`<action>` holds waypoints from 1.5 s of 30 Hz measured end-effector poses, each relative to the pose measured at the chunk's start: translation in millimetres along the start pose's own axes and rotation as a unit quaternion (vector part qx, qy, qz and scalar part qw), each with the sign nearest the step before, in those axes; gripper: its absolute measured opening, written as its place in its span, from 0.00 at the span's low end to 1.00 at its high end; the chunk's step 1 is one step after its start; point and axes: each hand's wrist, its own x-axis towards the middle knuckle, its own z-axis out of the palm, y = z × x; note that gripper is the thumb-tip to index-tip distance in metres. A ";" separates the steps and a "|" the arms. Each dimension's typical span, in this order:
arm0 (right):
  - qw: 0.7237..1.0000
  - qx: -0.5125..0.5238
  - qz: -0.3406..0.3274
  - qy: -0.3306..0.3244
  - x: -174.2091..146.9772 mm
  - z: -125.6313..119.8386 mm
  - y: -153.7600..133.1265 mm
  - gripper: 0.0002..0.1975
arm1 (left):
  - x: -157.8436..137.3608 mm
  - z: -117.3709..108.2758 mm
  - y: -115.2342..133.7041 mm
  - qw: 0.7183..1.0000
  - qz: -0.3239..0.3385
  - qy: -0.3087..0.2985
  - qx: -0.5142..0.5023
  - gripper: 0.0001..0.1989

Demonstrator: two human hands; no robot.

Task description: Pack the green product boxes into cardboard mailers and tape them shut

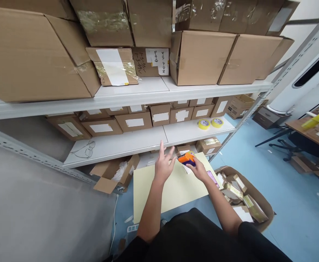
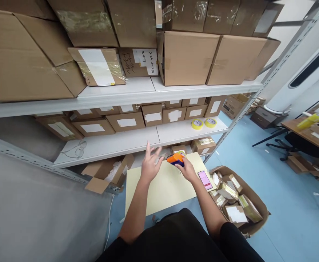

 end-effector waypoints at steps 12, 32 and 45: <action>0.994 -0.091 -0.066 0.010 137.0 -34.1 55.5 0.26 | 14.9 28.2 -9.2 0.984 -0.105 0.143 -0.018 0.26; 0.982 -0.113 -0.153 -0.016 259.3 -41.5 79.5 0.27 | -14.3 70.2 26.2 0.962 -0.181 0.192 0.067 0.18; 0.955 0.234 -0.070 -0.170 95.9 39.5 35.6 0.32 | -75.2 80.0 21.7 0.965 -0.198 0.061 0.159 0.22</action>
